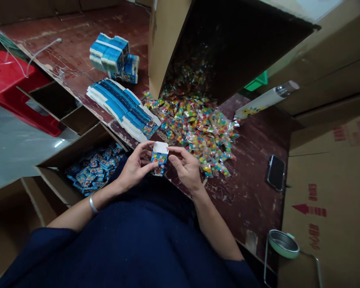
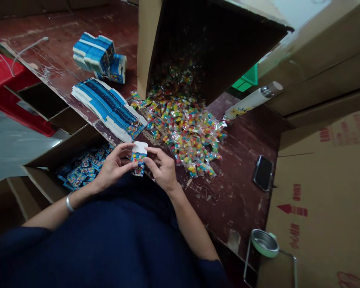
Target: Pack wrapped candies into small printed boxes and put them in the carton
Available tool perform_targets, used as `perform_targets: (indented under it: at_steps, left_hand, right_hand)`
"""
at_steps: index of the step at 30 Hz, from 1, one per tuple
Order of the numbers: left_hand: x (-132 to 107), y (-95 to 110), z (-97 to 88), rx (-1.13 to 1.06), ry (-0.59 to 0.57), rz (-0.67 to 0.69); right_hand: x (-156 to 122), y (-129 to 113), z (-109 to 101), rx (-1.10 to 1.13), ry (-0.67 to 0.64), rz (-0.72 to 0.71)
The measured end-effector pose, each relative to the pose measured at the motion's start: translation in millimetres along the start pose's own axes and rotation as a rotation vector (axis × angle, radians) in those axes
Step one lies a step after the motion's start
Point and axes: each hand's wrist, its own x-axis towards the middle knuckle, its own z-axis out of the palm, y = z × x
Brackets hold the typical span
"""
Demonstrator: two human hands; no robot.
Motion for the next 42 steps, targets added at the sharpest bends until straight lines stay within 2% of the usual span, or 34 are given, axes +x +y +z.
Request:
perform_targets:
  at_steps: [3, 6, 9, 12, 15, 21, 27, 33, 36, 39, 41, 42]
  left_hand:
    - [-1.1, 1.0, -0.3, 0.006, -0.038, -0.037]
    - [-1.4, -0.9, 1.1, 0.031, -0.073, -0.074]
    - [0.1, -2.4, 2.8, 0.0, -0.045, -0.059]
    - [1.4, -2.8, 3.0, -0.081, -0.004, -0.078]
    - [1.2, -2.6, 1.8, -0.069, 0.005, -0.108]
    - [-0.4, -2.3, -1.7, 0.09, 0.035, -0.011]
    - [-2.1, -0.6, -6.0, 0.131, -0.048, -0.003]
    - [-2.2, 5.2, -9.1, 0.142, -0.082, -0.07]
    - [2.4, 17.5, -26.0, 0.191, -0.152, -0.098]
    - [8.2, 37.8, -59.6, 0.36, -0.183, -0.109]
    - [10.9, 51.1, -84.2, 0.492, -0.119, -0.076]
    - [11.8, 56.6, -94.7, 0.509, -0.033, -0.035]
  right_hand:
    - [-9.9, 10.0, 12.8, 0.024, 0.052, 0.012]
    - [-11.7, 14.7, 20.6, -0.035, 0.149, -0.079]
    - [-8.1, 12.5, 24.0, -0.031, 0.203, -0.134]
    - [-4.3, 7.0, 26.9, 0.112, 0.241, -0.106]
    - [-1.1, 0.2, 27.9, 0.14, 0.185, -0.056]
    - [10.9, -12.7, 16.7, 0.124, 0.094, 0.155]
    - [22.6, -14.5, 8.4, 0.067, 0.03, 0.116]
    - [16.4, -19.2, 5.9, -0.037, -0.045, -0.04]
    - [21.2, -13.7, 8.6, -0.085, -0.117, -0.094]
    - [38.9, -0.6, 24.1, -0.288, -0.068, -0.187]
    - [54.7, 9.4, 39.6, -0.455, -0.046, -0.232]
    - [62.4, 14.0, 47.2, -0.52, -0.06, -0.242]
